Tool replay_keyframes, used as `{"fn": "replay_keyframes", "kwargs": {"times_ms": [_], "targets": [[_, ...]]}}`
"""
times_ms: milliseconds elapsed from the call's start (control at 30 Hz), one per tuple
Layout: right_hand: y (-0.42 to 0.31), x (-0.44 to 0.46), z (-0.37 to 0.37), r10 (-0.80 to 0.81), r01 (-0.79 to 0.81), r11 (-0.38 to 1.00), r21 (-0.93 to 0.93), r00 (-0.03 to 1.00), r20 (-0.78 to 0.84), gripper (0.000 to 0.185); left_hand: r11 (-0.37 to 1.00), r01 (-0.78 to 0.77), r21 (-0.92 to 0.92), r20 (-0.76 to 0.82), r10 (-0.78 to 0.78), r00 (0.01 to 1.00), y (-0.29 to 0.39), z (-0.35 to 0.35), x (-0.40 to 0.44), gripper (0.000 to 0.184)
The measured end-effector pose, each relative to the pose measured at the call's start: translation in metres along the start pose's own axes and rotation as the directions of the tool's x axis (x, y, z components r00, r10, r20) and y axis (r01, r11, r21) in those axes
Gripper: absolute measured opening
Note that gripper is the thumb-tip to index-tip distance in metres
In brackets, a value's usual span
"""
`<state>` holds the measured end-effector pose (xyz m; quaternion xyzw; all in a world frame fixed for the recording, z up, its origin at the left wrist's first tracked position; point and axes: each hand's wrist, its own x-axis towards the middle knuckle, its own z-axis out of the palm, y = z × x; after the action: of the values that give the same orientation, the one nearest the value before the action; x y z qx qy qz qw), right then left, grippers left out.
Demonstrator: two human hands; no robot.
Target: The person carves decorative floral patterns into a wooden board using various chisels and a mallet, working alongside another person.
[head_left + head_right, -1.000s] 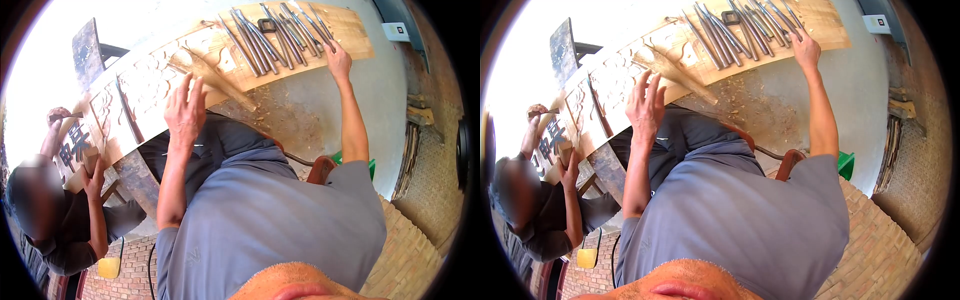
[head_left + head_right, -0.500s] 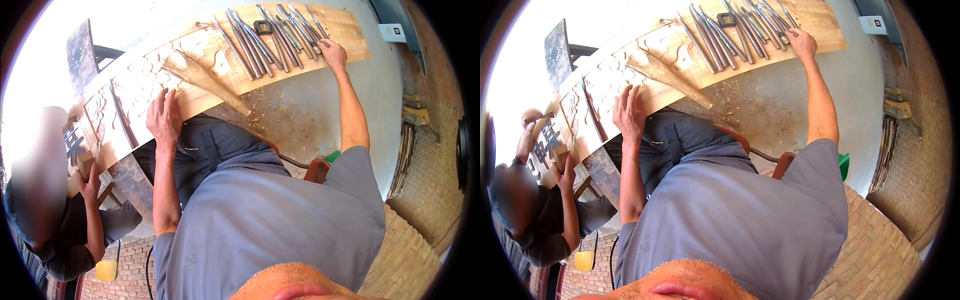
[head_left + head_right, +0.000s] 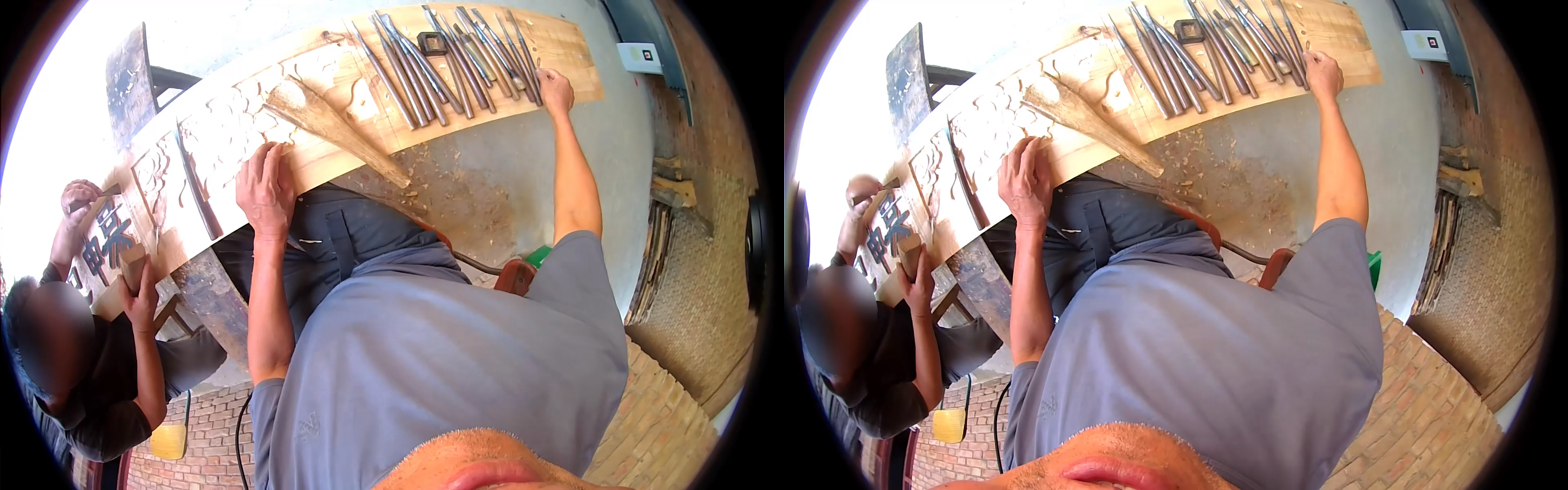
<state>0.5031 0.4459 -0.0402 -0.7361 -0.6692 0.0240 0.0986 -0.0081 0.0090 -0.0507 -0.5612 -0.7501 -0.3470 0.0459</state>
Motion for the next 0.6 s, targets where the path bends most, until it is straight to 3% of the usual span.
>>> {"fn": "replay_keyframes", "kwargs": {"times_ms": [200, 300, 400, 500, 533, 600], "targets": [[-0.046, -0.020, -0.035, -0.004, 0.036, 0.969, -0.243, 0.991, 0.133, 0.034, 1.000, 0.003, 0.008, 0.010, -0.003, 1.000, 0.000, -0.001, 0.000, 0.025], [-0.039, -0.003, -0.022, -0.065, 0.095, 0.931, -0.353, 0.993, 0.097, 0.037, 1.000, -0.004, -0.002, 0.001, 0.004, 1.000, -0.002, 0.000, -0.001, 0.025], [-0.022, 0.009, -0.005, -0.103, 0.065, 0.944, -0.323, 0.989, -0.103, 0.045, 1.000, -0.002, -0.007, -0.011, 0.002, 1.000, -0.003, 0.001, -0.002, 0.026], [-0.033, -0.014, -0.020, -0.205, 0.185, 0.977, -0.102, 0.948, -0.242, 0.037, 1.000, 0.022, -0.014, -0.003, -0.022, 1.000, -0.004, 0.002, -0.005, 0.027], [-0.040, -0.024, -0.029, -0.195, 0.221, 0.969, 0.113, 0.960, -0.202, 0.035, 1.000, 0.026, -0.017, -0.001, -0.026, 1.000, -0.004, 0.003, -0.005, 0.027], [-0.061, -0.048, -0.046, -0.192, 0.220, 0.823, 0.524, 0.975, -0.108, 0.031, 0.999, 0.028, -0.019, 0.006, -0.028, 1.000, -0.005, 0.002, -0.005, 0.027]]}}
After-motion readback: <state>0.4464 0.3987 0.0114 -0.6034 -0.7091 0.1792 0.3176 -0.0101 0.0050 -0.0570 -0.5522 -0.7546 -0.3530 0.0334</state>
